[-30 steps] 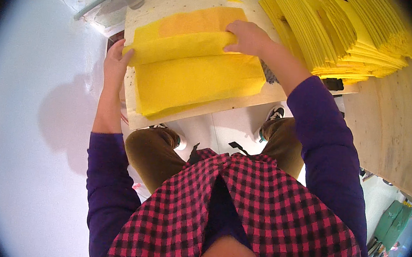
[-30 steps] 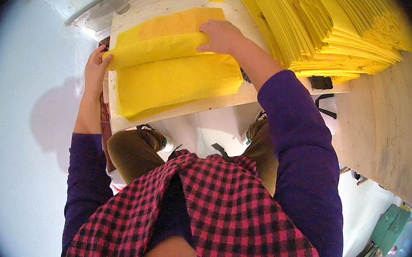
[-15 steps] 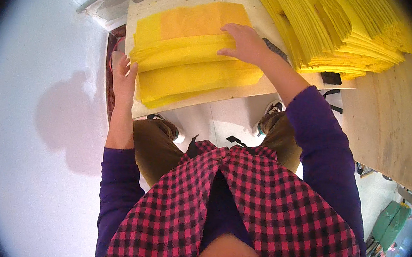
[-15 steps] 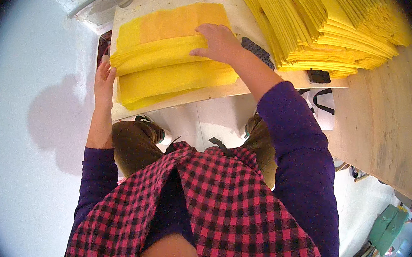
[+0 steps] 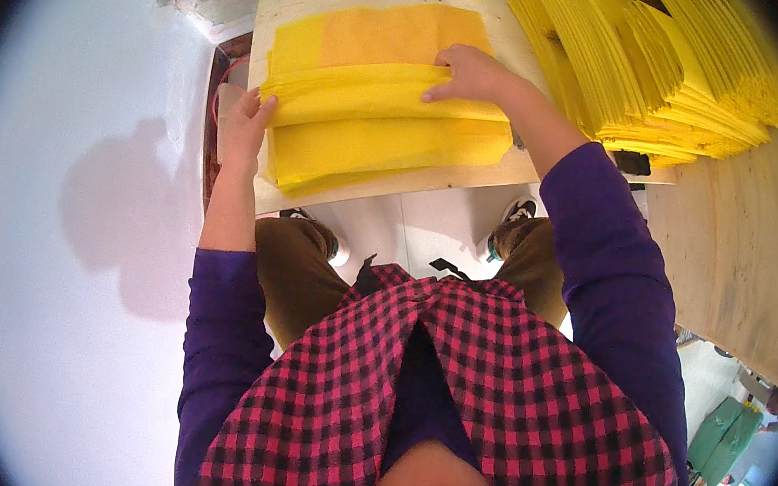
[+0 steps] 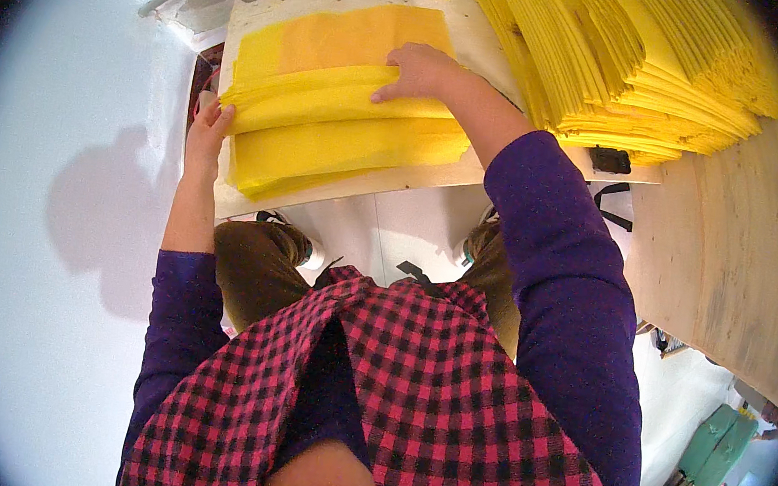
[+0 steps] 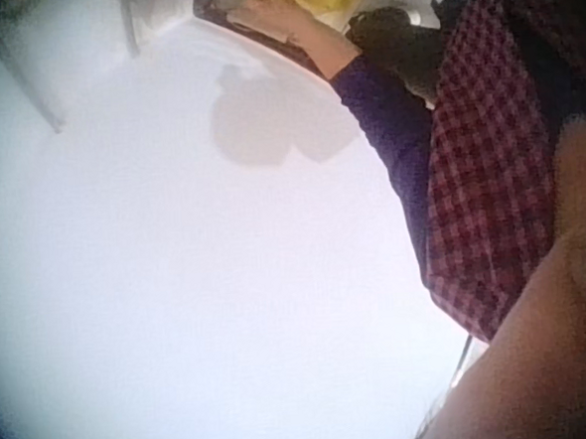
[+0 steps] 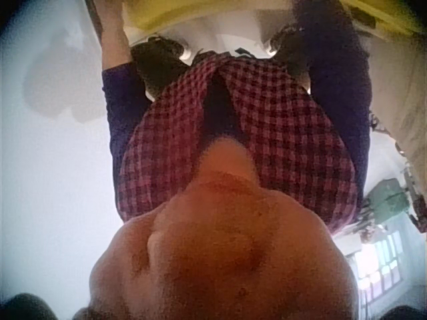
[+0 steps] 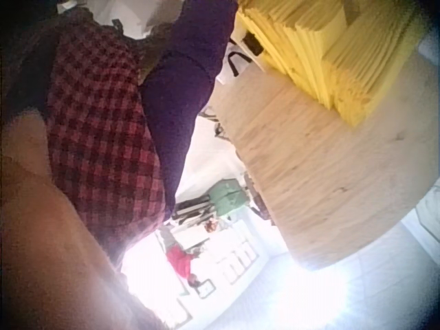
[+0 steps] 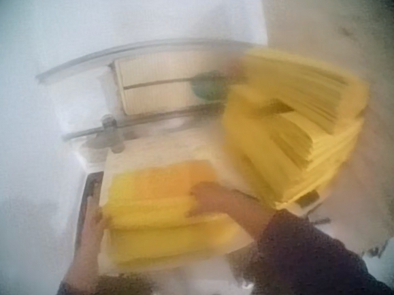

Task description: The person folds multiple yellow fabric pieces on a wooden table. They smooth each piece, fold it in half, then fold again into a smaller rectangle, and stack the finished items on the right side of the table.

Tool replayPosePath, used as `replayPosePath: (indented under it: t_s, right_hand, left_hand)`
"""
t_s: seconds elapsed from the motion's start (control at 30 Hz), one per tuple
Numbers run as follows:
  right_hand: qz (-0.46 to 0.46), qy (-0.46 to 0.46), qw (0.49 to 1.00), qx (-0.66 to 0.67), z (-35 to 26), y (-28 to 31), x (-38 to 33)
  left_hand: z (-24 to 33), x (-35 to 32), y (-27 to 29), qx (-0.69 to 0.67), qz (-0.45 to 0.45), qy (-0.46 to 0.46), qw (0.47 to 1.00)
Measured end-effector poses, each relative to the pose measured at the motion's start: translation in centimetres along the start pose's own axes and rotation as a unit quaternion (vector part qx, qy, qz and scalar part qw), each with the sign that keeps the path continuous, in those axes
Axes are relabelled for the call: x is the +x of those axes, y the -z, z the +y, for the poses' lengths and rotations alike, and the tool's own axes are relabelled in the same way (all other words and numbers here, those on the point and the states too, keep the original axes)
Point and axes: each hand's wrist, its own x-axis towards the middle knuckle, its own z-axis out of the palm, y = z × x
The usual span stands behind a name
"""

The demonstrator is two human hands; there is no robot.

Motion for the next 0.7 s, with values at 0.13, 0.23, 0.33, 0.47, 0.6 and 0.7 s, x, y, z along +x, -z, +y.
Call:
replayPosePath:
  t_s: [0.13, 0.23, 0.33, 0.47, 0.6, 0.7]
  right_hand:
    - [-0.005, -0.004, 0.999, 0.050, -0.2, 0.3, 0.4]
    - [-0.050, -0.001, 0.998, 0.047, -0.3, 1.1, 0.8]
    - [-0.063, 0.015, 0.997, 0.035, -0.7, 1.8, 0.7]
    - [-0.018, 0.018, 1.000, -0.011, -1.9, 1.7, -0.8]
    - [0.044, 0.073, 0.994, -0.073, -3.4, 1.1, -3.1]
    - [0.036, 0.072, 0.993, -0.091, -4.3, 0.9, -4.4]
  left_hand:
    - [-0.1, 0.5, 0.1, -0.015, -0.010, -0.005, 1.000]
    - [-0.6, 0.9, 0.4, -0.028, -0.014, -0.013, 0.999]
    - [-1.0, 1.0, 0.9, -0.006, -0.029, -0.062, 0.998]
    - [-0.8, 0.7, 1.2, 0.082, -0.034, -0.118, 0.989]
    - [0.3, 0.4, 1.2, 0.143, -0.005, -0.224, 0.964]
    - [1.2, 0.3, 1.6, 0.213, -0.022, -0.279, 0.936]
